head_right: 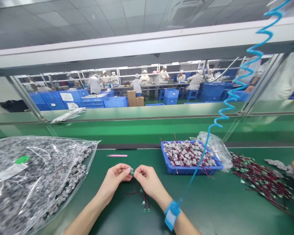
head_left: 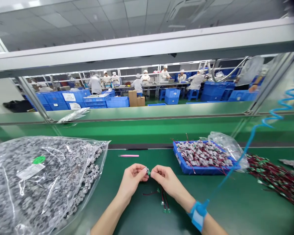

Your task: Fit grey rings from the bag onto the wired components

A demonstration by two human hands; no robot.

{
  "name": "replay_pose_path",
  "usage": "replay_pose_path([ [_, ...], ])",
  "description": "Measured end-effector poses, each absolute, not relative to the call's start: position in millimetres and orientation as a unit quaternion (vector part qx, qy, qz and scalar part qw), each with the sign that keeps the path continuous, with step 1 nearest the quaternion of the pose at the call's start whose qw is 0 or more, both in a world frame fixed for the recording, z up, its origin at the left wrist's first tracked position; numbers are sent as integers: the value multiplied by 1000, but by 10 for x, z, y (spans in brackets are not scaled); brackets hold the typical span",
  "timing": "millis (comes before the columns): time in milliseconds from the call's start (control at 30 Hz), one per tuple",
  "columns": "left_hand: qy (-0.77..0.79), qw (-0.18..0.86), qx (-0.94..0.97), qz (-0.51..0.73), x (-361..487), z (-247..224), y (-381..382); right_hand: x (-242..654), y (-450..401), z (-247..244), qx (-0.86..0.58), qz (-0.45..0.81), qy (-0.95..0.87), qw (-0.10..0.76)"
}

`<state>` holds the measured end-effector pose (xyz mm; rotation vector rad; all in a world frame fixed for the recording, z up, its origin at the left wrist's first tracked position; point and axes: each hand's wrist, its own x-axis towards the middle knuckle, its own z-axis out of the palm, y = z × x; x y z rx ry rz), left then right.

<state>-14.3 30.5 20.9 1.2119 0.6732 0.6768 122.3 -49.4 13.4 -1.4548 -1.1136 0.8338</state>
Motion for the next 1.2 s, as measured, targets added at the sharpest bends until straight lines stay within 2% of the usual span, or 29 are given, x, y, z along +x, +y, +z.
replay_pose_path([
  [367,287,684,600,299,-132,181,286,1241,-472,74,-616,360,-449,538],
  [567,279,649,642,298,-136,143,304,1173,-517,111,-662,269,-481,508],
  [800,273,631,666,290,-137,131,297,1186,-542,169,-657,242,-509,502],
  [1200,286,570,710,299,-124,124,218,1134,-556,128,-643,253,-507,515],
])
